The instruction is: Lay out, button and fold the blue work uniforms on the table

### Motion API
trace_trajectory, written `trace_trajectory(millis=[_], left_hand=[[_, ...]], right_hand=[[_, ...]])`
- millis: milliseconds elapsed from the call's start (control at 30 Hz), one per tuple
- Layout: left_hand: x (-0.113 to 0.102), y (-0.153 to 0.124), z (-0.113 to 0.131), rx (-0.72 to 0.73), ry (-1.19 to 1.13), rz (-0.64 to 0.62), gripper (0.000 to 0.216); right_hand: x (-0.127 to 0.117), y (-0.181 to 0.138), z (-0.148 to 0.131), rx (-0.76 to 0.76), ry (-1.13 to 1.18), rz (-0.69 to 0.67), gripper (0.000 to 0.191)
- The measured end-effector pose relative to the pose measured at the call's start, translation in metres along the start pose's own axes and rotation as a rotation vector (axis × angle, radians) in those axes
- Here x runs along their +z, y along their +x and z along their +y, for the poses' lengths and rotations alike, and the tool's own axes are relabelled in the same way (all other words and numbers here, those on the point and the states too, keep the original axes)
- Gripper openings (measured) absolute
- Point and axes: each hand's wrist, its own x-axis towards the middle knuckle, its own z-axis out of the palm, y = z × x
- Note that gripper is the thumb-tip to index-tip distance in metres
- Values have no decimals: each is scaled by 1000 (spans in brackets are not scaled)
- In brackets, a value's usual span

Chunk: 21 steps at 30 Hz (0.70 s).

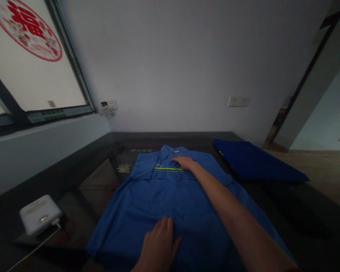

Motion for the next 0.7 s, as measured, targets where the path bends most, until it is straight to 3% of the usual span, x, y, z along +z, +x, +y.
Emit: trace_trajectory(millis=[200,400,567,700], left_hand=[[-1,0,-10,74,35,39,33],[-26,24,-60,10,117,97,33],[-61,88,-101,40,266,185,31],[-91,157,-110,98,366,240,32]], right_hand=[[-5,-5,7,14,-55,-66,45],[-13,-42,30,129,-98,-106,39],[-25,-82,53,249,-88,-113,35],[-34,-111,63,326,-35,-113,36]])
